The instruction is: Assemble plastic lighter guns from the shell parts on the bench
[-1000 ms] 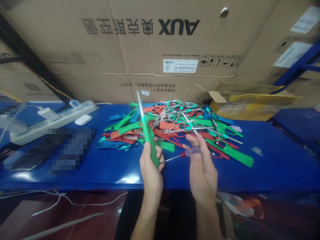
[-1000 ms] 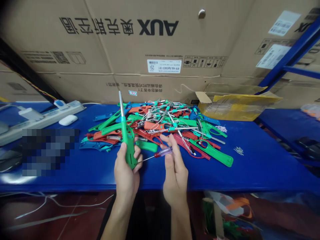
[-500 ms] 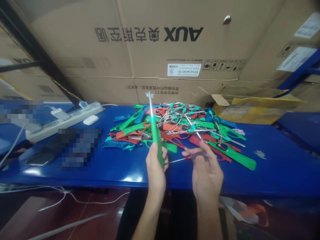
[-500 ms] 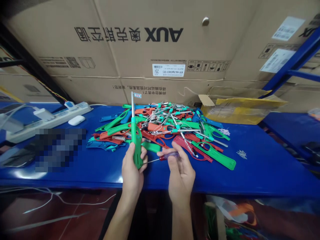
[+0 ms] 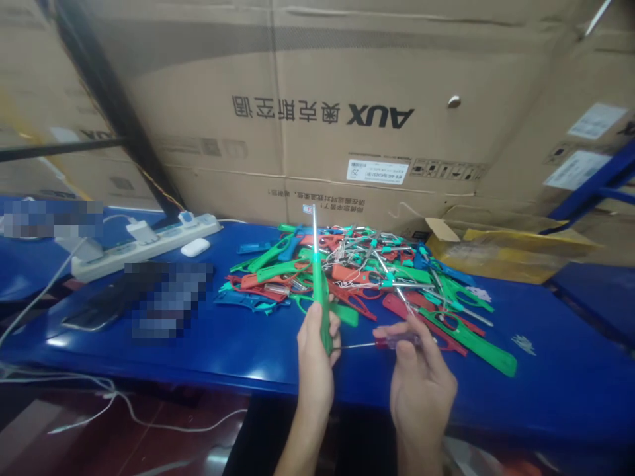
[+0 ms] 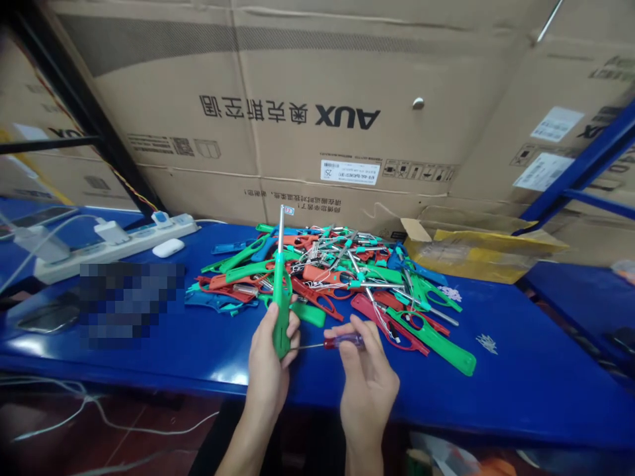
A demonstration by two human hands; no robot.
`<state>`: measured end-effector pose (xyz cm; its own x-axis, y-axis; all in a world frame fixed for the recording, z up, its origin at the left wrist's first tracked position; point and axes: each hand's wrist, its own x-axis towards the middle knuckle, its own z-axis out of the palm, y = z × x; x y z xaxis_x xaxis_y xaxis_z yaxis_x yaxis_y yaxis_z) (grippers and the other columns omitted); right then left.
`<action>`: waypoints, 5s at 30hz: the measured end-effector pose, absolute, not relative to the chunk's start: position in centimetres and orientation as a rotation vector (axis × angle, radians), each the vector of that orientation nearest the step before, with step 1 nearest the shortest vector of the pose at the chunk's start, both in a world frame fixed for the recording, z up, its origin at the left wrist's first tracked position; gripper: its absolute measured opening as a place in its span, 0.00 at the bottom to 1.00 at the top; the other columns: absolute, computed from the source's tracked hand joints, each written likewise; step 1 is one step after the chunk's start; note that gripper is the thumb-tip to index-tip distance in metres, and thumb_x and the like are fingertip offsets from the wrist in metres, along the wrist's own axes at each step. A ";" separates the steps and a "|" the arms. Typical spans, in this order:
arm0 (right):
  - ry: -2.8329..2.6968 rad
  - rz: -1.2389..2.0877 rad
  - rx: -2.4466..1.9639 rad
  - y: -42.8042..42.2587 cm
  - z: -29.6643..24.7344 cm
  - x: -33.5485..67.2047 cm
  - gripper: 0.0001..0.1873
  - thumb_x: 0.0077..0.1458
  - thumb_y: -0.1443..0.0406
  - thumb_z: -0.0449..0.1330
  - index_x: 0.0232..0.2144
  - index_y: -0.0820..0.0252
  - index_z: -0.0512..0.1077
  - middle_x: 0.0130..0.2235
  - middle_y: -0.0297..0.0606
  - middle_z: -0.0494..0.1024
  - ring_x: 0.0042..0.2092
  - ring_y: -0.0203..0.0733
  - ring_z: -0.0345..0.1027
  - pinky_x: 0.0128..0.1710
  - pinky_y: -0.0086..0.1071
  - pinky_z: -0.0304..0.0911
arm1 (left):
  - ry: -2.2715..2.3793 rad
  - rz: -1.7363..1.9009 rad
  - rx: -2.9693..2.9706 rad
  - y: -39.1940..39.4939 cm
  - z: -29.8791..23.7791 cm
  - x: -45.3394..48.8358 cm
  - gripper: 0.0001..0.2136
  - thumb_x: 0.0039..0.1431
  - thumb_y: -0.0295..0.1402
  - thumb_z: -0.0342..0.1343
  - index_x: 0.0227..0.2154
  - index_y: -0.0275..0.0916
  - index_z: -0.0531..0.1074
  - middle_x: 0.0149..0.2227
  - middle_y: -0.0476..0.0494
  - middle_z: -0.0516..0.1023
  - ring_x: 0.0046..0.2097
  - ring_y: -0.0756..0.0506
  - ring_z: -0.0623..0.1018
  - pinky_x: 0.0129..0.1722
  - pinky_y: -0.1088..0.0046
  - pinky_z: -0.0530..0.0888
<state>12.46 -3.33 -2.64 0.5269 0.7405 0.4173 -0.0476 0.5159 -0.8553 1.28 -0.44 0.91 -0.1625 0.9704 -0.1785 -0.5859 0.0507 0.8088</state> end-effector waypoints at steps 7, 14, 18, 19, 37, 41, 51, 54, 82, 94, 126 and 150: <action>-0.862 0.572 -0.950 -3.5 -2.3 11.9 0.25 0.58 0.65 0.68 0.58 0.51 0.74 0.40 0.37 0.82 0.38 0.44 0.81 0.38 0.38 0.78 | 0.893 1.534 0.508 -0.6 1.4 1.2 0.26 0.61 0.53 0.59 0.48 0.34 0.74 0.24 0.57 0.59 0.20 0.57 0.54 0.16 0.85 0.49; -0.963 0.521 -1.043 -3.8 -2.5 12.2 0.16 0.65 0.61 0.61 0.52 0.56 0.79 0.46 0.45 0.82 0.44 0.49 0.81 0.44 0.45 0.77 | 0.898 1.512 0.469 -0.6 1.3 1.0 0.27 0.57 0.55 0.62 0.45 0.35 0.74 0.25 0.56 0.59 0.21 0.57 0.53 0.16 0.85 0.48; -1.022 0.450 -0.927 -3.7 -2.6 12.8 0.10 0.58 0.65 0.68 0.44 0.53 0.82 0.36 0.39 0.82 0.41 0.47 0.80 0.41 0.41 0.77 | 0.907 1.545 0.476 -0.5 1.5 1.0 0.29 0.55 0.58 0.62 0.44 0.35 0.74 0.25 0.56 0.59 0.21 0.57 0.54 0.16 0.84 0.48; -1.032 0.403 -0.928 -3.8 -2.4 12.7 0.09 0.56 0.65 0.69 0.41 0.52 0.83 0.34 0.38 0.82 0.40 0.46 0.79 0.40 0.40 0.77 | 0.918 1.547 0.478 -0.5 1.5 1.0 0.29 0.55 0.59 0.62 0.44 0.35 0.74 0.25 0.56 0.59 0.21 0.57 0.54 0.16 0.84 0.48; -0.962 0.676 -1.079 -3.6 -1.9 12.4 0.27 0.68 0.56 0.58 0.66 0.52 0.66 0.51 0.44 0.83 0.48 0.46 0.80 0.49 0.42 0.75 | 0.969 1.499 0.532 -0.6 1.4 1.2 0.27 0.57 0.57 0.61 0.45 0.36 0.75 0.25 0.55 0.58 0.22 0.56 0.53 0.17 0.85 0.49; -0.821 0.667 -1.032 -3.5 -1.9 12.0 0.30 0.58 0.59 0.68 0.61 0.55 0.71 0.40 0.41 0.85 0.40 0.46 0.82 0.40 0.39 0.78 | 0.966 1.494 0.551 -0.8 1.5 1.2 0.24 0.58 0.54 0.61 0.43 0.37 0.75 0.25 0.55 0.59 0.21 0.56 0.54 0.17 0.85 0.49; -0.803 0.667 -1.001 -3.6 -2.6 12.0 0.19 0.59 0.59 0.67 0.52 0.57 0.78 0.43 0.44 0.84 0.40 0.46 0.81 0.41 0.41 0.78 | 0.923 1.486 0.544 -0.5 1.3 1.1 0.25 0.59 0.53 0.61 0.45 0.35 0.74 0.24 0.56 0.58 0.20 0.56 0.53 0.16 0.83 0.48; -0.738 0.526 -1.042 -3.8 -2.4 11.6 0.12 0.51 0.64 0.73 0.38 0.59 0.79 0.32 0.37 0.81 0.30 0.39 0.77 0.30 0.32 0.75 | 0.951 1.484 0.591 -0.5 1.2 1.3 0.24 0.60 0.53 0.59 0.45 0.35 0.74 0.24 0.56 0.59 0.20 0.57 0.53 0.16 0.83 0.49; -1.229 0.348 -1.384 -6.7 1.3 11.8 0.14 0.65 0.53 0.58 0.36 0.56 0.74 0.22 0.29 0.74 0.20 0.33 0.64 0.21 0.26 0.59 | 0.931 1.534 0.545 -0.1 0.9 1.1 0.26 0.60 0.54 0.58 0.45 0.33 0.74 0.23 0.57 0.57 0.19 0.57 0.53 0.16 0.84 0.47; -1.143 0.803 -1.171 -4.6 0.5 13.7 0.13 0.63 0.55 0.63 0.47 0.54 0.73 0.46 0.40 0.80 0.32 0.35 0.73 0.34 0.32 0.73 | 0.974 1.473 0.678 -0.3 0.5 1.3 0.23 0.64 0.53 0.55 0.43 0.35 0.75 0.24 0.56 0.57 0.20 0.57 0.54 0.17 0.85 0.50; -1.485 1.269 -0.931 -4.8 1.8 14.5 0.16 0.65 0.62 0.60 0.54 0.46 0.76 0.42 0.36 0.84 0.45 0.44 0.80 0.52 0.40 0.73 | 1.045 1.407 0.668 -0.8 0.5 1.5 0.24 0.64 0.55 0.57 0.31 0.35 0.72 0.24 0.53 0.61 0.23 0.56 0.61 0.20 0.84 0.60; -1.634 -0.106 -1.913 -3.3 -1.4 15.4 0.19 0.68 0.51 0.54 0.47 0.53 0.79 0.37 0.38 0.84 0.33 0.44 0.78 0.28 0.33 0.62 | 0.745 1.424 0.663 -0.6 0.6 0.9 0.23 0.67 0.53 0.54 0.47 0.36 0.72 0.26 0.55 0.63 0.19 0.58 0.57 0.16 0.83 0.52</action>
<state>15.44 -3.28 -1.39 0.2337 0.8687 0.4367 0.9177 -0.0487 -0.3943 0.92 -0.63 0.55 0.0028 0.9983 -0.0577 -0.6168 0.0472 0.7857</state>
